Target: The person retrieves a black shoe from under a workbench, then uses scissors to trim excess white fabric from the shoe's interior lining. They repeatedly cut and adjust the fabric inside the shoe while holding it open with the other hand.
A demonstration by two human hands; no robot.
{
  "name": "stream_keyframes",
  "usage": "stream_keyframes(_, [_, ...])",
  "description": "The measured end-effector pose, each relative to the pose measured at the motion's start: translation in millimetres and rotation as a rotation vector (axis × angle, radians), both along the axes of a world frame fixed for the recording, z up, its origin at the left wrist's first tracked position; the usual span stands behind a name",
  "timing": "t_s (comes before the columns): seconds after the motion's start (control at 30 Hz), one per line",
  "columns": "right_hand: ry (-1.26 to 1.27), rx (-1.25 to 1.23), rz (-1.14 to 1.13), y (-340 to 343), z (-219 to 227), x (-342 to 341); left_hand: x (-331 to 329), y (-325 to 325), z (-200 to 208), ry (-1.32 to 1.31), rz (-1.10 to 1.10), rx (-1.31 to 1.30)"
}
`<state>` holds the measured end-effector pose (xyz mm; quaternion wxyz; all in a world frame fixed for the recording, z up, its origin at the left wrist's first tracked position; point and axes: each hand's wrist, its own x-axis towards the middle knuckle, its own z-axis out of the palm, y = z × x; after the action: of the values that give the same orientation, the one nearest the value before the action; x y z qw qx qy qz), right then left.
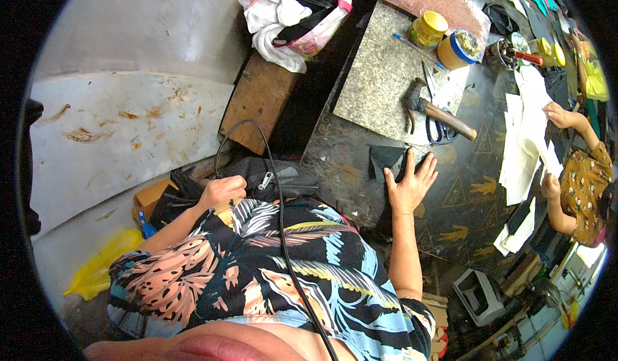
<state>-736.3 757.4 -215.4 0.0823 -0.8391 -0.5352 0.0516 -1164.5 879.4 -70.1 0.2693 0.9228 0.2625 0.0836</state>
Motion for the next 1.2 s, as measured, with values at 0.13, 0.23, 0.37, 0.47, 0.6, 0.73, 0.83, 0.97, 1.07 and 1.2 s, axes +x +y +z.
stream_keyframes(0.13, [-0.017,0.025,0.033,-1,-1,0,-7,0,7,0.024,0.019,0.015])
stream_keyframes(0.23, [-0.023,0.082,0.064,-5,-6,-1,-12,-5,11,0.048,0.042,0.007])
stream_keyframes(0.37, [-0.013,0.063,0.08,-5,-8,2,-17,-1,13,0.012,0.035,0.032])
stream_keyframes(0.47, [0.101,0.109,-0.053,6,-11,-8,-17,15,11,0.005,-0.016,0.044])
stream_keyframes(0.6, [0.049,0.122,-0.227,27,-17,-38,-3,53,2,-0.039,-0.113,0.067])
stream_keyframes(0.73, [-0.023,0.086,-0.285,37,-10,-50,22,108,-18,-0.07,-0.269,-0.019])
stream_keyframes(0.83, [-0.044,0.098,-0.308,39,-4,-63,38,151,-35,-0.108,-0.453,-0.027])
stream_keyframes(0.97, [-0.068,0.128,-0.456,43,-7,-112,55,191,-42,-0.097,-0.586,-0.069])
stream_keyframes(1.07, [-0.056,0.11,-0.519,41,-10,-132,67,207,-38,-0.076,-0.667,-0.059])
stream_keyframes(1.2, [-0.029,0.137,-0.55,42,-7,-130,88,210,-36,-0.078,-0.752,-0.032])
